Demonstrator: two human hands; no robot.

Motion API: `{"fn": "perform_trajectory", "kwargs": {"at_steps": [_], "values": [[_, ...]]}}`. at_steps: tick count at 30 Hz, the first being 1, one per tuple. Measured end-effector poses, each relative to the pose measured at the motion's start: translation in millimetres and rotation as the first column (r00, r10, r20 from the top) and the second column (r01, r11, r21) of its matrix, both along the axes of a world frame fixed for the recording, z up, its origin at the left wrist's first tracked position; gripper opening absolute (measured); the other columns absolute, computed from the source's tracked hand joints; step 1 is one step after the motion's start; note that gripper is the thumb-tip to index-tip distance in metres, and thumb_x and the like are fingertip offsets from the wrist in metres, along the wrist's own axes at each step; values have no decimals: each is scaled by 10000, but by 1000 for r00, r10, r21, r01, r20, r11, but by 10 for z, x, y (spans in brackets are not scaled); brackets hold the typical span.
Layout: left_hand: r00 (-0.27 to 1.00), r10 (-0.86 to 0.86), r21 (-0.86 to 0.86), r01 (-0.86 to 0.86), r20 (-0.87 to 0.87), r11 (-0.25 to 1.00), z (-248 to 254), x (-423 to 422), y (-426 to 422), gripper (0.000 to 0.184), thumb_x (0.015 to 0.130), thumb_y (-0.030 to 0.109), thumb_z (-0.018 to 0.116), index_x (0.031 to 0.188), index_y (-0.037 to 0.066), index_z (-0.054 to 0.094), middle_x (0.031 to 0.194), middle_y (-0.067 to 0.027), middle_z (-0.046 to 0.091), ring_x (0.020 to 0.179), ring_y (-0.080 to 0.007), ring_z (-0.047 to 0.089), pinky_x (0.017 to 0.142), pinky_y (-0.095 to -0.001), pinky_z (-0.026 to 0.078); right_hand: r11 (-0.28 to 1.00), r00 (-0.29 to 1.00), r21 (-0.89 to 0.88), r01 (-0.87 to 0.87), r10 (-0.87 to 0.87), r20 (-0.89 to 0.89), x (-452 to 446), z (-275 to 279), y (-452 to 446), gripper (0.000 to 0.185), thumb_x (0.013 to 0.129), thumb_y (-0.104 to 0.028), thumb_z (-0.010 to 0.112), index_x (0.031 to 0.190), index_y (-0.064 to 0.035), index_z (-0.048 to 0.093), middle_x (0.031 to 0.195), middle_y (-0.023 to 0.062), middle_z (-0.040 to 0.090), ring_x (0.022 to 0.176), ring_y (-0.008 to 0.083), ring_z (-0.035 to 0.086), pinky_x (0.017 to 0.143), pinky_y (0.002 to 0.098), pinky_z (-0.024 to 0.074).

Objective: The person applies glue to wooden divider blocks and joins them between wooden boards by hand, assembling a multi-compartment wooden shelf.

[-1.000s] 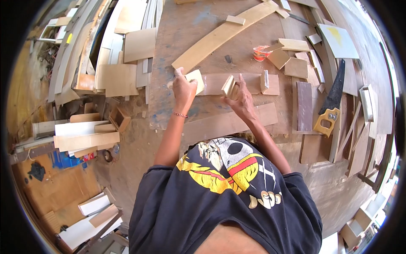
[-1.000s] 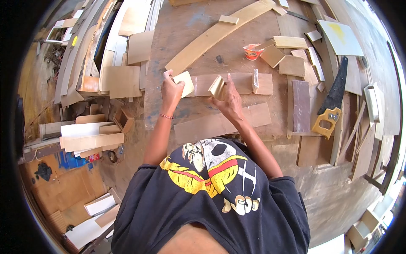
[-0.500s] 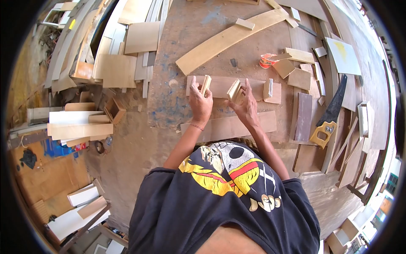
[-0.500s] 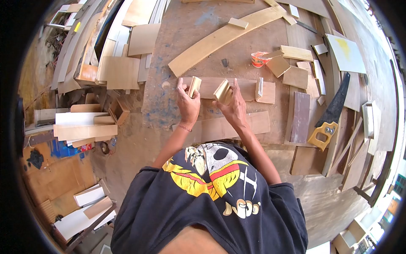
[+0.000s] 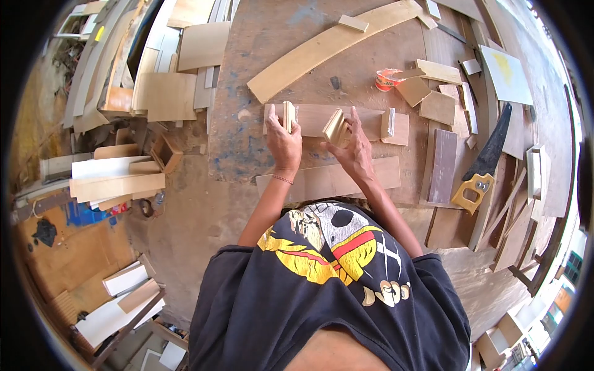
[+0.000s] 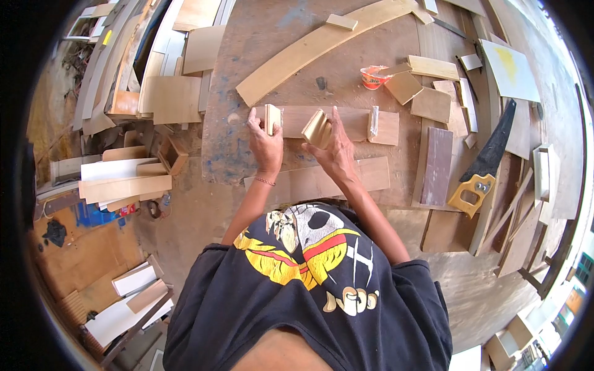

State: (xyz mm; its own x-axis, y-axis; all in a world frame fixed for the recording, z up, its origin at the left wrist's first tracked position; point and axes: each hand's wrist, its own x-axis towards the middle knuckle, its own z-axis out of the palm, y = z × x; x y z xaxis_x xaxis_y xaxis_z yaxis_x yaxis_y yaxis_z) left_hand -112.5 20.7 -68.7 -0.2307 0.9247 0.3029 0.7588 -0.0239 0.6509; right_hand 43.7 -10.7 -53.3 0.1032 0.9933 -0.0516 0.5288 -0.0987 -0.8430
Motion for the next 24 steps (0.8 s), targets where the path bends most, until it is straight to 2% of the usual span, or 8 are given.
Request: {"fn": "perform_trajectory", "kwargs": {"at_steps": [3, 5, 9, 11, 14, 24], "values": [[999, -4, 33, 5, -38, 999, -3, 0, 12, 638, 729, 9, 637, 1286, -35, 330, 1028, -201, 520, 896, -327, 565, 768, -392, 479, 1000, 999, -31, -3, 2, -40, 18, 3, 7, 1045, 617, -267, 809, 1393, 27, 175, 1262, 219, 481, 1138, 346, 502, 943, 383, 424], [1000, -3, -10, 3, 11, 1000, 14, 9, 6, 645, 728, 6, 638, 1290, -33, 326, 1049, -208, 520, 911, -330, 565, 776, -392, 479, 1000, 999, -22, -14, 13, -45, 24, -2, 11, 1055, 614, -273, 810, 1395, 26, 168, 1273, 222, 472, 1144, 352, 496, 945, 386, 423], [1000, -10, -10, 10, 4, 1000, 33, 7, 18, 637, 732, 3, 634, 1288, -34, 326, 1035, -212, 528, 905, -337, 567, 769, -395, 482, 1000, 999, -11, -25, 25, -48, 37, -47, 19, 1062, 614, -279, 810, 1397, 25, 160, 1280, 225, 464, 1145, 359, 493, 944, 390, 423], [999, 3, 1, -3, -35, 1000, 45, 21, 18, 629, 733, -1, 630, 1283, -38, 328, 1005, -212, 538, 879, -341, 573, 754, -398, 486, 999, 1000, 28, -17, 17, 0, 32, -58, 13, 1067, 614, -278, 825, 1396, 18, 161, 1242, 188, 508, 1130, 350, 511, 932, 385, 438], [996, -2, 69, 9, -92, 998, 26, 22, 24, 621, 735, -4, 626, 1280, -38, 330, 978, -209, 544, 856, -343, 579, 736, -397, 490, 999, 1000, 32, -22, 21, 6, 33, -53, 17, 1066, 611, -272, 826, 1392, 25, 165, 1244, 186, 507, 1124, 350, 516, 924, 384, 445], [999, -37, 1, 37, -28, 999, 43, 17, 28, 620, 748, 21, 630, 1284, -37, 326, 965, -199, 538, 852, -337, 578, 726, -397, 488, 1000, 998, 10, -29, 29, -55, 32, -51, 17, 1075, 606, -262, 819, 1397, 26, 150, 1272, 216, 473, 1140, 352, 498, 944, 387, 418]]}}
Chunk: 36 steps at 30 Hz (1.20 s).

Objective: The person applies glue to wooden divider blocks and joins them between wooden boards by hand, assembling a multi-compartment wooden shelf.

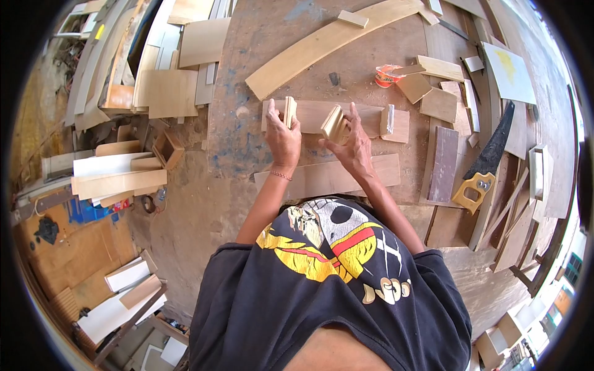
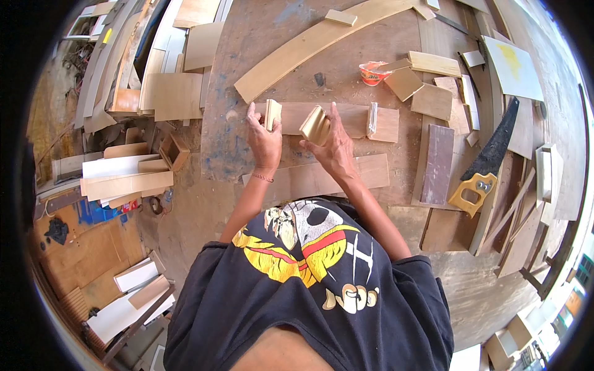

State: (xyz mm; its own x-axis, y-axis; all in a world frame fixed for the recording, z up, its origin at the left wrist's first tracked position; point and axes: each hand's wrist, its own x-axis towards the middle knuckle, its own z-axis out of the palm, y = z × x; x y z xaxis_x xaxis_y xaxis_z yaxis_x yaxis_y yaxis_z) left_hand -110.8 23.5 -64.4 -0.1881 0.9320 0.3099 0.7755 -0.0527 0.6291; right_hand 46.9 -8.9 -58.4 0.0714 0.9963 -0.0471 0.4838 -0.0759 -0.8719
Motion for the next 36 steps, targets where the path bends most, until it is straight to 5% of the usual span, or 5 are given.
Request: {"fn": "perform_trajectory", "kwargs": {"at_steps": [9, 12, 14, 19, 36], "values": [[997, -74, -24, 74, -3, 997, 48, -70, -68, 595, 839, 173, 603, 1309, -40, 307, 1037, -221, 534, 890, -336, 568, 812, -371, 470, 989, 988, 91, -121, 128, -83, -48, 113, 50, 1152, 587, -147, 822, 1421, -26, 37, 1253, 202, 477, 1175, 356, 466, 967, 399, 411], [966, -75, -35, 86, 248, 996, 63, -172, -87, 566, 880, 252, 572, 1288, -64, 338, 1105, -227, 531, 948, -292, 567, 843, -348, 457, 975, 950, 118, -186, 209, -232, -154, 28, 181, 1154, 606, -129, 815, 1436, -87, 14, 1319, 191, 415, 1225, 346, 424, 1015, 409, 379], [798, 5, -126, 89, 602, 988, 170, -268, -60, 503, 898, 245, 554, 1236, -95, 405, 1122, -220, 544, 973, -247, 572, 824, -342, 470, 969, 949, 126, -210, 234, -211, -255, -13, 259, 1158, 611, -115, 811, 1435, -85, -2, 1335, 193, 390, 1242, 356, 402, 1026, 420, 363], [631, 134, -371, 260, 764, 892, 256, -443, 109, 364, 858, 230, 624, 1098, -40, 577, 973, -58, 628, 842, -102, 585, 727, -232, 473, 964, 942, 122, -237, 259, -213, -454, -119, 391, 1173, 614, -142, 815, 1431, -73, -23, 1337, 203, 388, 1239, 373, 401, 1022, 425, 355], [674, -49, -361, 454, 737, 814, 283, -520, 234, 404, 755, 174, 730, 1060, -56, 597, 969, -103, 639, 863, -139, 601, 776, -260, 488, 938, 951, 222, -268, 294, -94, -514, -257, 418, 1129, 677, -237, 771, 1414, -8, -53, 1313, 230, 402, 1188, 382, 440, 986, 428, 369]]}}
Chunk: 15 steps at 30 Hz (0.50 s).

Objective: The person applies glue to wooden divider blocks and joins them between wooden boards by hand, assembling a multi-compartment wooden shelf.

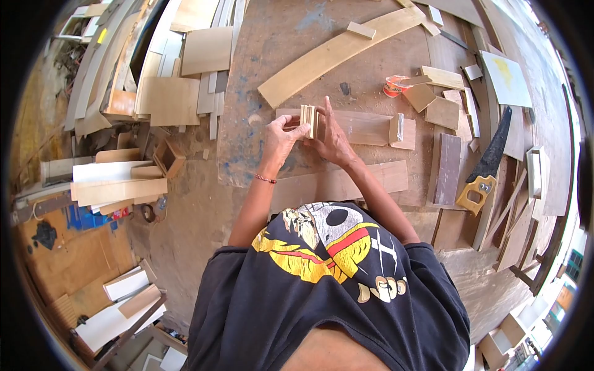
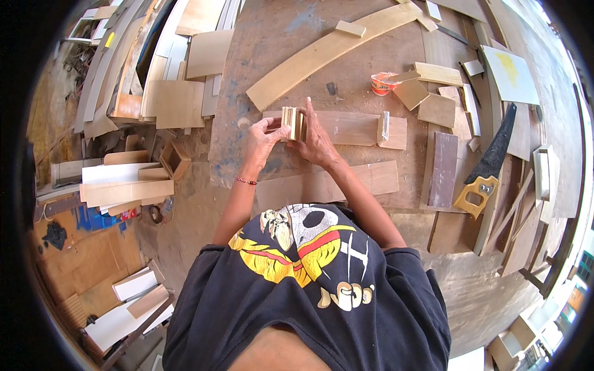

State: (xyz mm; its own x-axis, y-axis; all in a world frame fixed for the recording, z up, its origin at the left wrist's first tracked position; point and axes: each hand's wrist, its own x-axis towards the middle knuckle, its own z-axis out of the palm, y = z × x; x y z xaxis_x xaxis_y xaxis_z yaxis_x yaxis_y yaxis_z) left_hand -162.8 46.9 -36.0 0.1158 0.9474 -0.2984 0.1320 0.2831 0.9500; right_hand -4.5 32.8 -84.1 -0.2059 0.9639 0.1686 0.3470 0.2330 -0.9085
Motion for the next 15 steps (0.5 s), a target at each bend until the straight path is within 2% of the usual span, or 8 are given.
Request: {"fn": "perform_trajectory", "kwargs": {"at_steps": [1, 3, 6, 7, 9, 10, 12, 15], "values": [[1000, 3, -2, -3, 11, 1000, 2, 0, 0, 408, 753, 178, 732, 1058, -57, 597, 968, -106, 639, 860, -139, 602, 777, -261, 487, 1000, 1000, 0, 1, -1, 0, -4, 10, -2, 1129, 677, -237, 771, 1414, -8, -53, 1313, 230, 402, 1188, 382, 440, 986, 428, 369], [1000, 0, -7, 0, 10, 1000, -3, -9, 7, 408, 753, 179, 732, 1057, -57, 597, 969, -105, 639, 859, -139, 602, 779, -262, 487, 999, 1000, 39, -5, 4, 17, -10, 31, -3, 1123, 667, -120, 756, 1410, -7, -78, 1299, 241, 397, 1155, 405, 450, 964, 420, 391], [1000, -1, 0, 1, 8, 1000, -43, -23, 21, 398, 746, 178, 729, 1040, -61, 604, 956, -115, 647, 856, -150, 612, 776, -272, 491, 997, 1000, 81, -13, 13, 2, -16, -10, 2, 1121, 672, -112, 752, 1408, -4, -88, 1313, 249, 376, 1163, 407, 443, 972, 420, 385], [1000, 1, 10, -1, 7, 1000, -60, -28, 25, 388, 739, 176, 726, 1022, -63, 611, 942, -124, 655, 853, -160, 622, 771, -280, 495, 997, 1000, 82, -12, 12, 2, -25, -52, 11, 1121, 672, -112, 752, 1408, -4, -88, 1313, 249, 376, 1163, 407, 443, 972, 420, 385], [1000, -2, 5, 2, 1, 1000, -81, -42, 26, 392, 748, 175, 727, 1037, -61, 605, 955, -111, 647, 857, -147, 610, 775, -271, 490, 988, 998, 155, -25, 33, -47, -36, -83, 28, 1121, 702, -228, 757, 1405, 13, -82, 1324, 256, 375, 1200, 390, 425, 999, 426, 354], [1000, -4, 0, 4, -4, 1000, -87, -35, 28, 397, 756, 174, 729, 1051, -58, 599, 968, -98, 639, 861, -134, 599, 779, -262, 484, 988, 999, 155, -20, 27, -42, -33, -62, 20, 1121, 702, -228, 757, 1405, 13, -82, 1324, 256, 375, 1200, 390, 425, 999, 426, 354], [1000, -3, -7, 3, 19, 1000, -75, -21, 27, 392, 758, 172, 726, 1049, -58, 599, 970, -98, 639, 862, -133, 599, 780, -261, 483, 974, 996, 225, 24, -43, 82, -31, -13, -5, 1101, 684, -77, 736, 1408, 5, -90, 1326, 268, 345, 1183, 404, 425, 989, 412, 370], [1000, 1, -13, -1, 28, 1000, -57, -18, 29, 379, 762, 168, 720, 1044, -56, 603, 971, -95, 639, 864, -130, 598, 782, -258, 481, 993, 1000, 121, 19, -21, 13, 17, -15, -39, 1102, 676, -64, 740, 1418, -13, -74, 1333, 263, 341, 1195, 395, 417, 999, 404, 361]]}}
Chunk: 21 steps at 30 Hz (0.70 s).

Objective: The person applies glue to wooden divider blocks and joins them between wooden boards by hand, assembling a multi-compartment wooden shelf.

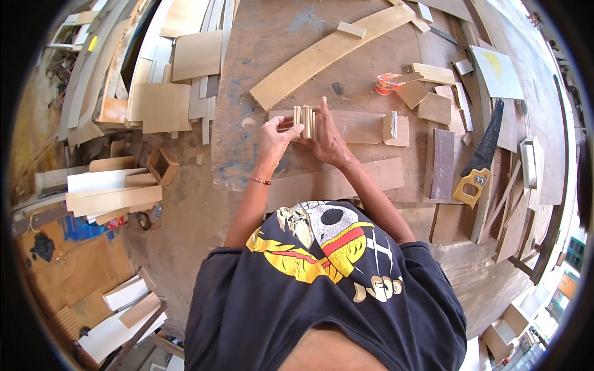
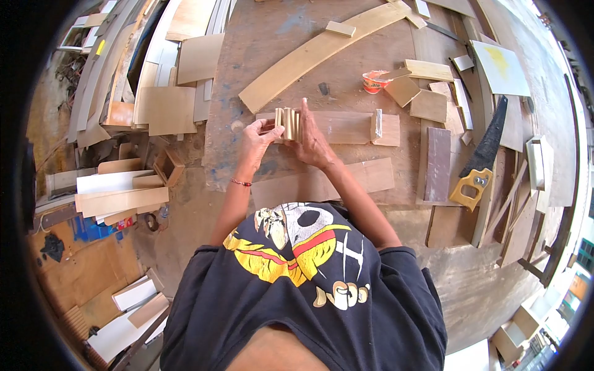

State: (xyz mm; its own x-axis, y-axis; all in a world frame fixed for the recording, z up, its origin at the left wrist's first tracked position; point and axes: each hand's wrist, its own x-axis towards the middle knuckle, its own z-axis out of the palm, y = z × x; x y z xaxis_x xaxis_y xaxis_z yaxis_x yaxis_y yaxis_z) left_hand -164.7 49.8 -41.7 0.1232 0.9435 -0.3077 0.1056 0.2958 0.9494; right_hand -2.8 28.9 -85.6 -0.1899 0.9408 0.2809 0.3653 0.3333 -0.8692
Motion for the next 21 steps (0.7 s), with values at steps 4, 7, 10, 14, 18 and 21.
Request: {"fn": "perform_trajectory", "kwargs": {"at_steps": [4, 7, 10, 14, 18, 21], "values": [[999, -20, 0, 20, -50, 1000, 38, 0, -4, 367, 767, 172, 717, 1037, -52, 609, 963, -89, 643, 864, -126, 596, 785, -258, 477, 989, 990, -77, 129, -133, -44, 275, 55, -132, 1127, 680, -35, 737, 1429, -74, -105, 1346, 231, 337, 1197, 343, 434, 1004, 390, 363], [1000, -1, 7, 1, -28, 1000, 41, 14, -25, 373, 766, 190, 724, 1028, -51, 612, 954, -86, 644, 856, -124, 595, 784, -258, 476, 960, 908, -269, 72, -175, -381, 469, 81, -243, 1132, 699, -43, 737, 1423, -83, -133, 1363, 182, 341, 1216, 301, 422, 1014, 379, 360], [1000, 10, 70, -8, -26, 998, -36, -2, -29, 429, 750, 218, 740, 1009, -93, 597, 902, -141, 656, 792, -156, 626, 718, -273, 510, 895, 660, -408, -181, -197, -725, 649, 175, -351, 1075, 726, -103, 734, 1438, -89, -71, 1400, 135, 307, 1259, 268, 377, 1031, 378, 346], [1000, 10, 63, -10, -8, 998, 0, -1, -47, 455, 751, 232, 742, 1024, -97, 586, 882, -133, 657, 781, -155, 626, 708, -270, 509, 845, 366, -390, -366, -255, -895, 641, 203, -460, 760, 841, -332, 624, 1400, -55, 191, 1338, 143, 408, 1218, 304, 439, 1012, 426, 380], [993, 80, 80, -73, -81, 994, -41, -25, -54, 485, 746, 238, 745, 1040, -104, 567, 939, -166, 639, 865, -194, 613, 765, -304, 495, 816, 201, -367, -446, -309, -930, 597, 239, -459, 639, 894, -455, 456, 1336, -26, 283, 1245, 184, 488, 1108, 317, 531, 960, 462, 430], [938, 166, 270, -83, -303, 959, 121, -17, -104, 525, 721, 242, 760, 1078, -81, 550, 989, -183, 616, 927, -250, 590, 823, -347, 473, 801, 209, -392, -452, -331, -920, 564, 316, -462, 648, 913, -536, 332, 1303, -19, 323, 1196, 214, 521, 1037, 328, 581, 926, 460, 461]]}}
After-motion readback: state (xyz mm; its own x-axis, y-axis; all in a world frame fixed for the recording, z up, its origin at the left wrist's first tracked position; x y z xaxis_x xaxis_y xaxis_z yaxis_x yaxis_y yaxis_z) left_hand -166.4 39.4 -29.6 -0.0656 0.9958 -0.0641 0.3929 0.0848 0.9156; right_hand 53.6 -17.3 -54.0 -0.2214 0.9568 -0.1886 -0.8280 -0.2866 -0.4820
